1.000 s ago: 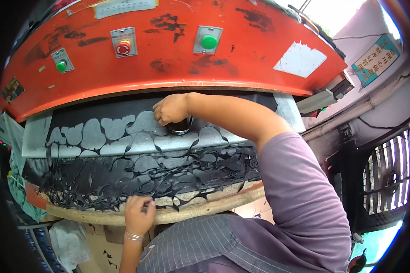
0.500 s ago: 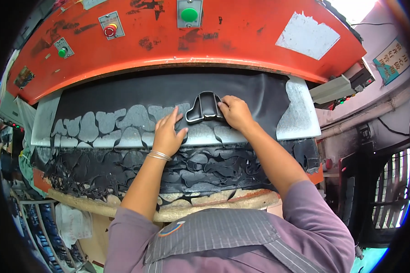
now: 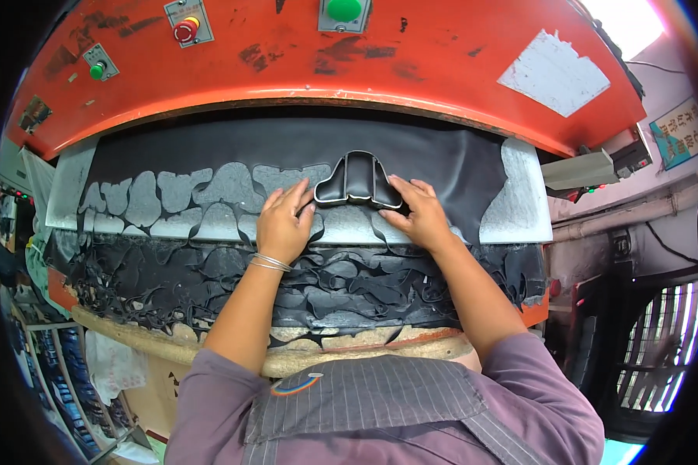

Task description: Operating a hydraulic press with metal dies to cut shoe components from leather sheets.

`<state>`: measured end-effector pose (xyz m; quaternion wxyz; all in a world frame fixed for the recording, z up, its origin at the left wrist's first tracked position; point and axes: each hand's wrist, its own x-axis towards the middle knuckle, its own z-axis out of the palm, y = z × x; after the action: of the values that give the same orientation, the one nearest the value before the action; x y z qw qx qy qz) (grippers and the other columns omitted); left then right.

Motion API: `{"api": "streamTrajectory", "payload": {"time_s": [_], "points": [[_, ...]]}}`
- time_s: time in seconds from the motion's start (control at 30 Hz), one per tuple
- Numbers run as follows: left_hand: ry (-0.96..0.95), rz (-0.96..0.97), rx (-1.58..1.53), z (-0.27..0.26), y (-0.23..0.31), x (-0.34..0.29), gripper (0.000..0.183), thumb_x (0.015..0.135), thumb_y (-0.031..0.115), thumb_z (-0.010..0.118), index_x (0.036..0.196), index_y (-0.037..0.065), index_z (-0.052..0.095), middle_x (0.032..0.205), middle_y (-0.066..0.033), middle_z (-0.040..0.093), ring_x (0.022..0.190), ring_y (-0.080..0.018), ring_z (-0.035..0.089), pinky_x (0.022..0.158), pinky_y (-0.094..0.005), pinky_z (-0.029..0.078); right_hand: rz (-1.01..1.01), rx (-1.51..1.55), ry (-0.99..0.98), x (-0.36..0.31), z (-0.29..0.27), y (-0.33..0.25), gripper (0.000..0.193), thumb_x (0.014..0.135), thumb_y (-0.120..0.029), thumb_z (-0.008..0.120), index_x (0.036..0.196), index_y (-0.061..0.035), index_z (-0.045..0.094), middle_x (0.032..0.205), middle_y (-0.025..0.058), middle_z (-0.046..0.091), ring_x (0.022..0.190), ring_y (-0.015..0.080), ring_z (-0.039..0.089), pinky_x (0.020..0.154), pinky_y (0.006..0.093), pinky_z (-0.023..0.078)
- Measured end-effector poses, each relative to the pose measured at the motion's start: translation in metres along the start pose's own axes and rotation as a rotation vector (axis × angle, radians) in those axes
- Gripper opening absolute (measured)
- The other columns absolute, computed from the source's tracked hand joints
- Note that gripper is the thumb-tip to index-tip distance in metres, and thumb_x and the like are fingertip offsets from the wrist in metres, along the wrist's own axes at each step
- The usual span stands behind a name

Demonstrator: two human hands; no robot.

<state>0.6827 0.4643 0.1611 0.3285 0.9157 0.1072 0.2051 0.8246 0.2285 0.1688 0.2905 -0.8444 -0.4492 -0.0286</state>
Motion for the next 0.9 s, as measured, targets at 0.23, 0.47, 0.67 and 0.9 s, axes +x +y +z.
{"api": "streamTrajectory", "payload": {"time_s": [0.23,0.47,0.67,0.9], "points": [[0.05,0.022,-0.02,0.0,0.002,0.003,0.039,0.083,0.012,0.061,0.12,0.0,0.057,0.106,-0.0092,0.07,0.109,-0.026,0.061,0.105,-0.0402,0.038,-0.02,-0.088,0.048,0.003,0.001,-0.007,0.061,0.076,-0.029,0.073,0.128,-0.0044,0.054,0.125,0.0175,0.059,0.115,0.0283,0.057,0.104,0.0418,0.036],[0.165,-0.18,-0.346,-0.053,-0.033,0.011,0.051,0.081,0.02,0.07,0.128,0.004,0.055,0.122,-0.0157,0.062,0.116,-0.0281,0.059,0.098,-0.0354,0.044,0.081,-0.15,0.173,-0.005,-0.018,-0.049,0.08,0.076,-0.039,0.074,0.139,-0.0045,0.04,0.132,0.0187,0.051,0.121,0.0364,0.047,0.101,0.0471,0.036],[0.929,-0.04,-0.038,-0.236,-0.099,0.055,0.028,0.098,0.028,0.051,0.101,0.004,0.065,0.095,-0.0095,0.069,0.09,-0.0197,0.063,0.081,-0.0327,0.048,-0.129,0.013,0.481,0.06,-0.072,-0.146,0.052,0.078,-0.026,0.076,0.118,-0.0012,0.055,0.099,0.0146,0.062,0.086,0.0272,0.061,0.073,0.0359,0.051],[0.696,-0.114,0.378,-0.336,-0.114,0.029,0.039,0.098,0.034,0.049,0.077,0.002,0.055,0.067,-0.01,0.054,0.064,-0.0186,0.05,0.061,-0.0362,0.04,0.095,-0.032,0.514,0.075,-0.076,-0.201,0.041,0.077,-0.035,0.077,0.089,-0.0057,0.051,0.071,0.0111,0.062,0.063,0.0268,0.062,0.058,0.037,0.05]]}}
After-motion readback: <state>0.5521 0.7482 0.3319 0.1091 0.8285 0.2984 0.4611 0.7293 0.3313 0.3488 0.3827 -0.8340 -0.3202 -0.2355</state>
